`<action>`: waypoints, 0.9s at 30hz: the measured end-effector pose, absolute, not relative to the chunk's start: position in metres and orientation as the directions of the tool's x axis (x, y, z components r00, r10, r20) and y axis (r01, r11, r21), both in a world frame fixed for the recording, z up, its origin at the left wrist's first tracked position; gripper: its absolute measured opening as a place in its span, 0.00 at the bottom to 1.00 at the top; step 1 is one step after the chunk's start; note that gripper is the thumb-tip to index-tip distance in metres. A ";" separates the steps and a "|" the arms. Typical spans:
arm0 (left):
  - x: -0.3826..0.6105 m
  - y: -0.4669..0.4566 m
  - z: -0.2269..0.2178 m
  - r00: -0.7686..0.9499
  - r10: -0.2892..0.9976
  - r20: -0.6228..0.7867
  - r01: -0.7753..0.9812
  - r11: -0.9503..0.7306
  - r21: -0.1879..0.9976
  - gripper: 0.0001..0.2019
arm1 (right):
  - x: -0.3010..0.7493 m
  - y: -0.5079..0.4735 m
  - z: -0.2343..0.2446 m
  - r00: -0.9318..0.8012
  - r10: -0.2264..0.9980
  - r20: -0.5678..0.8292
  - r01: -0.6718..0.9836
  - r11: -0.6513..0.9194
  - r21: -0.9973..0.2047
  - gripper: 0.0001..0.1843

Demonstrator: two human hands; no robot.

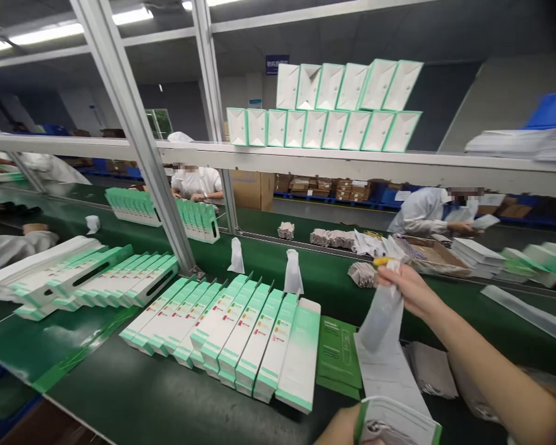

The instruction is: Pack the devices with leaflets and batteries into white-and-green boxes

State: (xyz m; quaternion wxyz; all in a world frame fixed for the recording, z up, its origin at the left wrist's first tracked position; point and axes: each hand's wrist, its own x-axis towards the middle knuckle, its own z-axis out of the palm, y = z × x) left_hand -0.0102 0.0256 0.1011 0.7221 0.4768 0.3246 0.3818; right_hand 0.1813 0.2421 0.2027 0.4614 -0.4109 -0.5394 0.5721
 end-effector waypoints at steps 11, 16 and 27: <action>-0.003 0.002 0.147 0.769 0.638 -0.017 0.065 -0.053 0.996 0.23 | 0.176 0.090 0.170 -0.317 0.925 -0.211 -0.552 -0.361 -0.752 0.12; -0.001 -0.005 0.146 0.766 0.640 -0.063 0.099 -0.020 0.995 0.24 | 0.177 0.071 0.138 -0.340 0.867 -0.363 -0.598 -0.498 -0.628 0.12; -0.006 0.001 0.137 0.724 0.685 -0.078 0.142 -0.037 0.989 0.21 | 0.189 0.034 0.128 -0.355 0.925 -0.133 -0.114 -0.184 -0.976 0.30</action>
